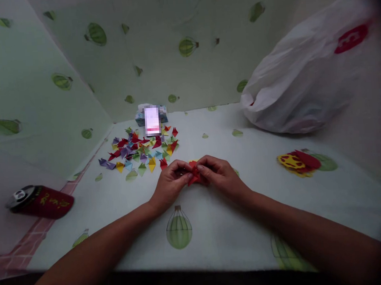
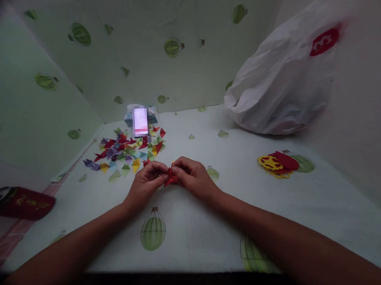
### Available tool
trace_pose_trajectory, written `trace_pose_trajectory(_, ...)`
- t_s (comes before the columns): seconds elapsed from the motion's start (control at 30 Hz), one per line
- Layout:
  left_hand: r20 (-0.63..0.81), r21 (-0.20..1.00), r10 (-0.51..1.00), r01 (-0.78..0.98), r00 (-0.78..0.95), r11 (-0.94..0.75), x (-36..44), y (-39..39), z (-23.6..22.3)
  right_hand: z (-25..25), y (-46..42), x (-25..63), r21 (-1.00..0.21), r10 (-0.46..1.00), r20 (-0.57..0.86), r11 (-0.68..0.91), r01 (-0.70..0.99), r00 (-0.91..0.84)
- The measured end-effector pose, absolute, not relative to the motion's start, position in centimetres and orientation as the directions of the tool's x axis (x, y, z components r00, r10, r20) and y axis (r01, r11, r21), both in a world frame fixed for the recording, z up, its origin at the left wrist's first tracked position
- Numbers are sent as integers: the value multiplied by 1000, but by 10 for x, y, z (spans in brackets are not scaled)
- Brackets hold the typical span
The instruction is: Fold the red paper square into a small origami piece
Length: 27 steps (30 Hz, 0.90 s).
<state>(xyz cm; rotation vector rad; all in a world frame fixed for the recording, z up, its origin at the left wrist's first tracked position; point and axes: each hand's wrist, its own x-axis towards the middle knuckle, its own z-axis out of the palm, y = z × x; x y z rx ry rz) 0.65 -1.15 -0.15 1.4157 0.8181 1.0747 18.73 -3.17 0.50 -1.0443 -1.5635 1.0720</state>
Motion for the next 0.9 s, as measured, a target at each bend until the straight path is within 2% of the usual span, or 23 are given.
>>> trace_pose_trajectory(0.13, 198, 980, 914, -61, 355, -188, 6, -12, 0, 6, -30, 189, -971, 952, 202, 225, 78, -231)
trace_pose_trajectory(0.67, 263, 964, 885, -65, 383, -259, 4, -10, -6, 11, -30, 189, -961, 945, 198, 240, 140, -259)
trace_pose_trajectory(0.9, 340, 936, 845, -66, 412, -345, 3, -9, -9, 5, -27, 188, -996, 961, 80, 86, 12, -263)
